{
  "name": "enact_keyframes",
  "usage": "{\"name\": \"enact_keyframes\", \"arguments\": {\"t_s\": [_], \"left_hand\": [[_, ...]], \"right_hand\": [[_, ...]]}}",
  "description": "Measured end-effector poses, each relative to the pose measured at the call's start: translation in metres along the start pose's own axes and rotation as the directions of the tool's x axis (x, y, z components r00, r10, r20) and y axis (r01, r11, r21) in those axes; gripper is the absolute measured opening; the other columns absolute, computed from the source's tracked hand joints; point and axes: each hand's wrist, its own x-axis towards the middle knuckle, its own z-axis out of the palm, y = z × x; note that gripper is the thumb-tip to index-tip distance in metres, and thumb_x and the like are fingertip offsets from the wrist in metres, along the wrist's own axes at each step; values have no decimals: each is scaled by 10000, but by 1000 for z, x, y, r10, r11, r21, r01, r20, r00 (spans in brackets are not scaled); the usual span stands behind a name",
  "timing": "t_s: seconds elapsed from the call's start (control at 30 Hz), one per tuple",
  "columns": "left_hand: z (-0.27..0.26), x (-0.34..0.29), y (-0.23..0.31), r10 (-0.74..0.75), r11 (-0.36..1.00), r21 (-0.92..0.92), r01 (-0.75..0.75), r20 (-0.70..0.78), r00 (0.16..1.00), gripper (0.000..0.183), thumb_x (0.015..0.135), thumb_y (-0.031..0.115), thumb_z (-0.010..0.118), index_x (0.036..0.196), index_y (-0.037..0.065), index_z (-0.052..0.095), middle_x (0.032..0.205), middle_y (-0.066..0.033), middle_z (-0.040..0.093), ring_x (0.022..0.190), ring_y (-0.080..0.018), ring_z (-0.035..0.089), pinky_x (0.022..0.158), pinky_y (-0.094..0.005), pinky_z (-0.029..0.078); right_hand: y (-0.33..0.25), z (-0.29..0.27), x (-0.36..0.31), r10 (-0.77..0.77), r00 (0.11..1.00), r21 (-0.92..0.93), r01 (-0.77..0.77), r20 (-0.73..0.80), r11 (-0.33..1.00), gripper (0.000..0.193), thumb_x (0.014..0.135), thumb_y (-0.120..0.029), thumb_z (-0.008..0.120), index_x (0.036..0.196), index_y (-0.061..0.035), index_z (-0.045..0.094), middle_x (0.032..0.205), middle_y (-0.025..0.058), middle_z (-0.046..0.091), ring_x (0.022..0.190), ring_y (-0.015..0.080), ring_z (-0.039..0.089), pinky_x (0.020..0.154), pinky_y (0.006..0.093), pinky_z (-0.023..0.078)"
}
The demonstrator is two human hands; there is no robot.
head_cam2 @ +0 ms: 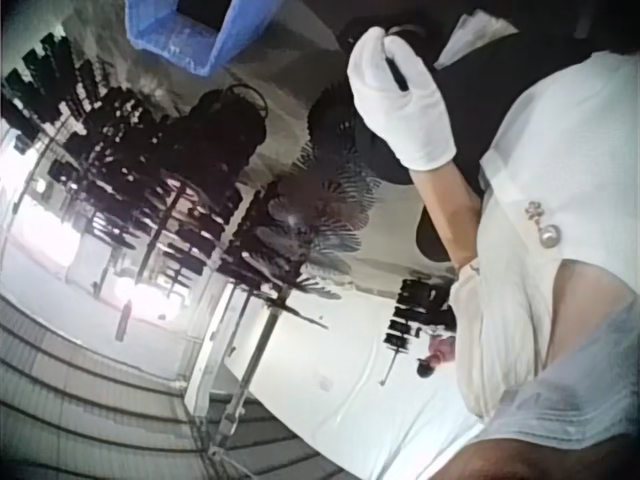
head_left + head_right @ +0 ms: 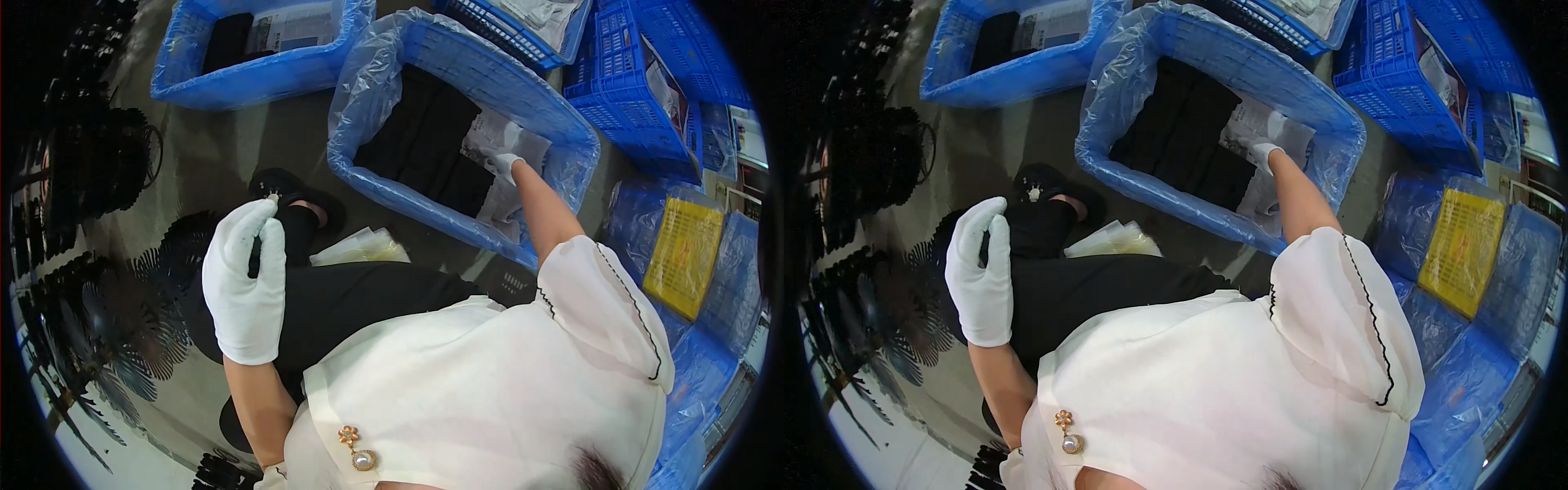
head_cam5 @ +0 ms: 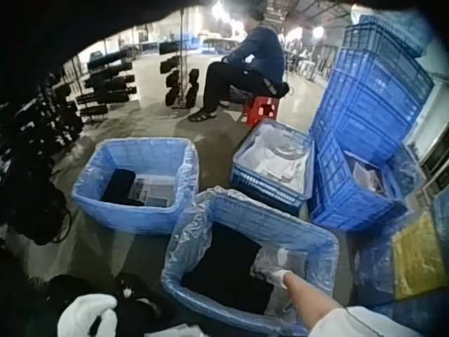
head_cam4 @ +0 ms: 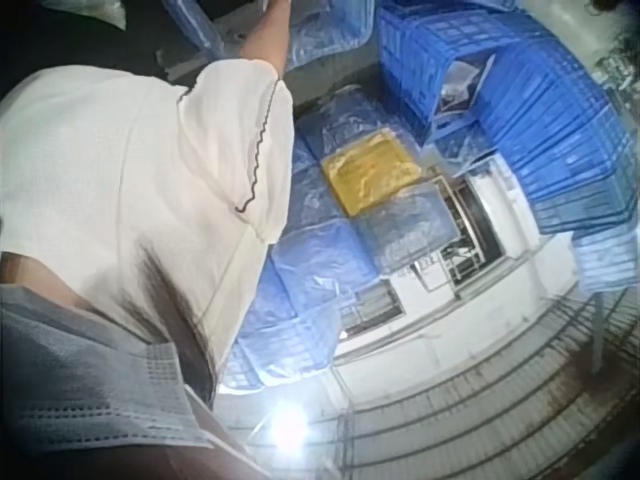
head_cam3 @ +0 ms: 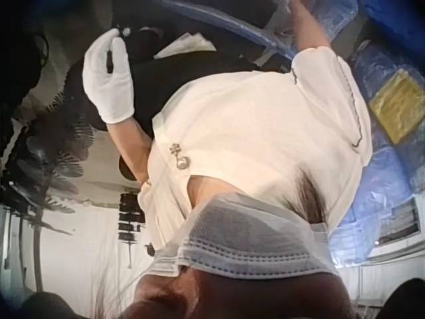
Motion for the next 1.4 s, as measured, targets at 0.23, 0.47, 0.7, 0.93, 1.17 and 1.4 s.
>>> {"name": "enact_keyframes", "arguments": {"t_s": [0.23,0.47,0.7,0.93,1.17,1.4], "left_hand": [[-5,-1,1,63,997,-29,-66,-92,994,161,884,15,685,1044,22,678,1037,-129,691,913,-276,678,824,-331,527],[-60,-81,-28,-244,932,-360,36,-553,796,207,1000,67,528,1102,-48,667,1088,-163,689,937,-215,672,894,-326,517],[-61,-229,-137,-998,-17,-928,-372,39,-54,379,990,423,541,1111,75,629,1107,-65,645,1001,-244,604,896,-426,507],[-63,-241,-214,-972,216,-939,-266,-181,-149,402,992,434,555,1204,93,542,1011,-32,612,808,-136,582,807,-355,492],[-107,-248,-254,-992,117,-893,-434,-128,-5,711,1010,545,411,1460,-5,423,1399,-152,545,1162,-252,575,1000,-416,442],[-129,-237,-272,-973,209,-938,-277,-229,41,472,982,334,568,1290,-22,603,1235,-136,652,1054,-222,627,915,-338,484]], "right_hand": [[25,37,41,-289,953,-534,199,-90,822,583,989,-506,421,1397,-114,562,1435,176,537,1362,349,464,1114,385,361],[-33,12,17,-711,696,-881,273,-95,386,319,926,-291,539,1143,-101,675,1177,190,662,1069,370,638,925,447,503],[-231,131,-229,-943,332,228,918,1,324,355,1036,-237,504,1137,53,681,1095,114,707,1043,208,657,947,333,495],[-293,297,-442,-719,-61,394,867,692,306,414,1023,-243,519,1340,21,556,1222,124,622,1103,186,596,948,323,483],[-288,463,-398,-449,520,-86,717,727,692,645,1002,-438,522,1463,-10,379,1416,202,489,1243,343,530,994,459,472],[-280,504,-383,-330,656,118,346,679,931,684,1037,-466,390,1523,-4,252,1567,183,310,1440,367,323,1138,539,340]]}}
